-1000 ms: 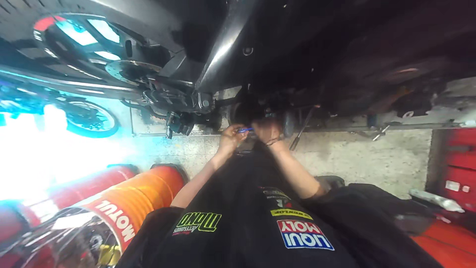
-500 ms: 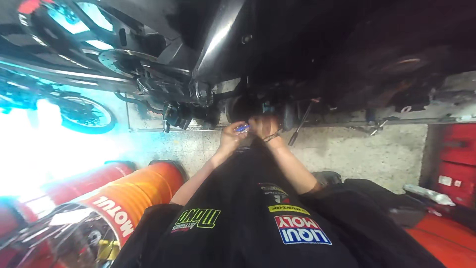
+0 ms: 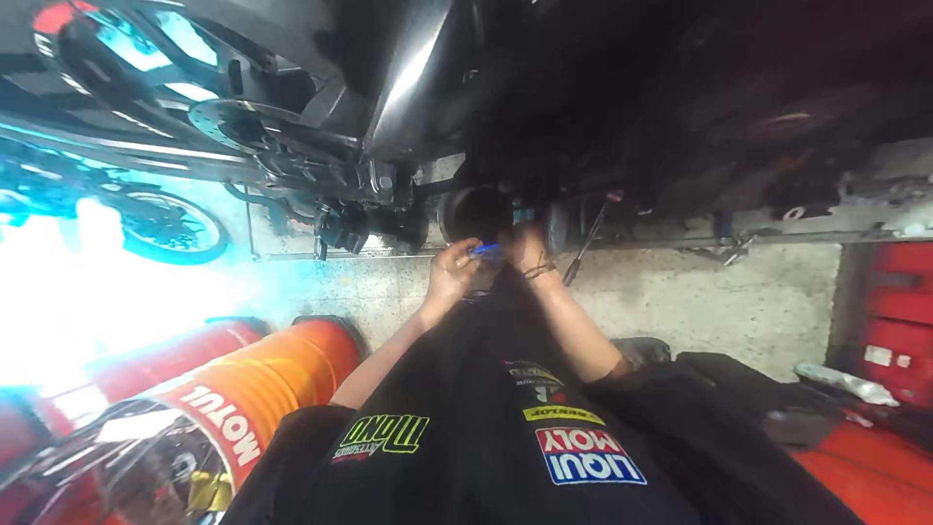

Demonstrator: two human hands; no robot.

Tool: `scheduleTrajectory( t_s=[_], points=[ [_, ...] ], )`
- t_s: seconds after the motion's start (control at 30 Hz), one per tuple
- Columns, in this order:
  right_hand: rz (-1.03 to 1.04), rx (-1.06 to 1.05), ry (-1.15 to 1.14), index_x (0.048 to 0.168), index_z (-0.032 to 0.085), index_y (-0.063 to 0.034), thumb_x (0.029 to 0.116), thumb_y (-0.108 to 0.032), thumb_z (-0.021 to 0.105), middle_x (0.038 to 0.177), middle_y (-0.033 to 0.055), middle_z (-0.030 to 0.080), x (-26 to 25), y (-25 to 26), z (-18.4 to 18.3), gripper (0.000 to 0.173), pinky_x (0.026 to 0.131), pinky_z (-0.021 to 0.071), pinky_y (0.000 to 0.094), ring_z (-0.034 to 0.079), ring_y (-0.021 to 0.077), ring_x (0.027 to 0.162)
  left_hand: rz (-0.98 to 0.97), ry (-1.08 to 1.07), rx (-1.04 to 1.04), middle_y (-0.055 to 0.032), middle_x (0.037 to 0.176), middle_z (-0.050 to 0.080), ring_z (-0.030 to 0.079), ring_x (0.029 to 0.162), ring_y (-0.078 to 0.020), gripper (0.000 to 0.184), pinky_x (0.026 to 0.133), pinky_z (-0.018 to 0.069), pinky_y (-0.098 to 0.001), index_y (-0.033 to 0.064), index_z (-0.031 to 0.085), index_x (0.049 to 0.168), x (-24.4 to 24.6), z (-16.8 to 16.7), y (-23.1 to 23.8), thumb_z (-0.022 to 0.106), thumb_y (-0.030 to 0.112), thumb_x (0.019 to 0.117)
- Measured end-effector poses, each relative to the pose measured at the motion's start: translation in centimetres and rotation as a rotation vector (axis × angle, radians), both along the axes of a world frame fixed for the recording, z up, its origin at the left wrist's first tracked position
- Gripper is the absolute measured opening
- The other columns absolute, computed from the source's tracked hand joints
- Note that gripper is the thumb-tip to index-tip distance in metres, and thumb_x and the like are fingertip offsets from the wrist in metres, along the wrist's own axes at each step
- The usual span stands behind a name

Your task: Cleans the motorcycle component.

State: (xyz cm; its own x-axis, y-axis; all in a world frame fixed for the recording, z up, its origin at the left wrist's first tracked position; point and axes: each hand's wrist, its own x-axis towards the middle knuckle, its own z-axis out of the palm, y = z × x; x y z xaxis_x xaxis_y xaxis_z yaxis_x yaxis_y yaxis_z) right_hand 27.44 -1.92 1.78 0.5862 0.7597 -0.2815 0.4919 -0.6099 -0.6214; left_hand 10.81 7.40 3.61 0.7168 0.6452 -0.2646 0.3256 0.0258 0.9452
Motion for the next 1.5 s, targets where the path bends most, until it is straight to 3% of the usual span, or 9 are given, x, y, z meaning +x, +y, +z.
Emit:
scheduleTrajectory(
  t_s=[0.5,0.6,0.7,0.8,0.9,1.0,1.1,1.2,1.5],
  points=[
    [-0.059,0.26,-0.18,0.087,0.072,-0.0035,0.0979,-0.032,0.058,0.083,0.0163,0.071,-0.5,-0.4,-1.7,0.033,0.074,0.057,0.0528,0.071,0.0321,0.08,0.14,-0.12,-0.398,-0.0197,0.117,0.071,0.072,0.105,-0.03,0.046,0.092,0.0615,-0.0464,-0.0066,0.062,0.129,1.0,0.8,-0.5,0.077,-0.001,0.0866],
    [-0.102,0.158,-0.077,0.112,0.071,-0.0033,0.1022,-0.037,0.058,0.106,0.0197,0.072,-0.2,-0.8,-2.9,0.038,0.092,0.0552,0.0563,0.07,0.0351,0.1,0.145,-0.114,-0.47,-0.0207,0.117,0.072,0.072,0.106,-0.0305,0.047,0.094,0.0607,-0.046,-0.0069,0.06,0.133,0.9,1.4,-0.6,0.075,-0.001,0.0882],
    [-0.037,0.221,-0.25,0.084,0.072,-0.0028,0.0976,-0.029,0.057,0.079,0.0173,0.071,-0.8,0.3,-0.8,0.033,0.07,0.0572,0.0529,0.072,0.0334,0.076,0.159,-0.092,-0.444,-0.02,0.114,0.072,0.072,0.102,-0.0291,0.048,0.091,0.0619,-0.0453,-0.0066,0.061,0.131,0.9,1.0,-0.5,0.078,0.001,0.0864],
    [-0.09,0.108,-0.086,0.105,0.073,-0.0026,0.1011,-0.031,0.059,0.099,0.019,0.073,-0.5,-0.1,-1.4,0.032,0.088,0.0561,0.0565,0.071,0.035,0.094,0.16,-0.071,-0.427,-0.0194,0.113,0.074,0.073,0.103,-0.0288,0.049,0.091,0.062,-0.0446,-0.0065,0.061,0.131,0.5,1.1,-0.4,0.077,-0.001,0.0859],
    [-0.058,0.192,-0.264,0.081,0.072,-0.0046,0.0964,-0.029,0.059,0.077,0.0156,0.07,-1.6,0.5,-0.4,0.032,0.069,0.0565,0.0534,0.071,0.0332,0.075,0.15,-0.01,-0.334,-0.0156,0.113,0.073,0.072,0.102,-0.0247,0.047,0.09,0.0623,-0.0423,-0.0045,0.063,0.129,0.4,0.6,-0.2,0.079,0.002,0.0847],
    [-0.123,0.067,-0.083,0.104,0.073,-0.0042,0.1007,-0.034,0.06,0.098,0.0176,0.073,-1.1,0.1,-0.1,0.033,0.086,0.057,0.0575,0.072,0.0343,0.093,0.146,0.004,-0.34,-0.0167,0.113,0.074,0.074,0.102,-0.0259,0.047,0.092,0.0627,-0.0427,-0.0049,0.061,0.13,0.0,1.2,-0.1,0.078,0.0,0.0863],
    [-0.06,0.174,-0.275,0.079,0.071,-0.0074,0.0968,-0.032,0.058,0.076,0.013,0.07,-2.1,0.9,-0.3,0.033,0.068,0.0562,0.0542,0.071,0.0314,0.075,0.138,0.046,-0.267,-0.0138,0.111,0.074,0.073,0.099,-0.0225,0.046,0.089,0.0628,-0.0412,-0.0011,0.066,0.126,0.2,0.7,0.1,0.081,0.006,0.0833],
    [-0.088,0.081,-0.126,0.097,0.074,-0.0022,0.1015,-0.033,0.058,0.092,0.0188,0.073,-1.6,0.4,0.6,0.034,0.083,0.0568,0.0573,0.072,0.0354,0.089,0.146,0.016,-0.328,-0.0164,0.112,0.075,0.074,0.101,-0.0251,0.049,0.091,0.0628,-0.042,-0.0042,0.062,0.13,-0.2,1.1,-0.1,0.08,0.002,0.0849],
    [0.02,0.159,-0.18,0.08,0.069,-0.0054,0.0996,-0.035,0.055,0.075,0.0143,0.068,-1.4,0.6,-0.3,0.038,0.067,0.0562,0.0544,0.07,0.0322,0.074,0.094,0.004,-0.133,-0.0125,0.113,0.074,0.074,0.101,-0.0203,0.044,0.091,0.0628,-0.038,-0.0017,0.067,0.124,0.6,0.8,0.6,0.081,0.002,0.083]
  ],
)
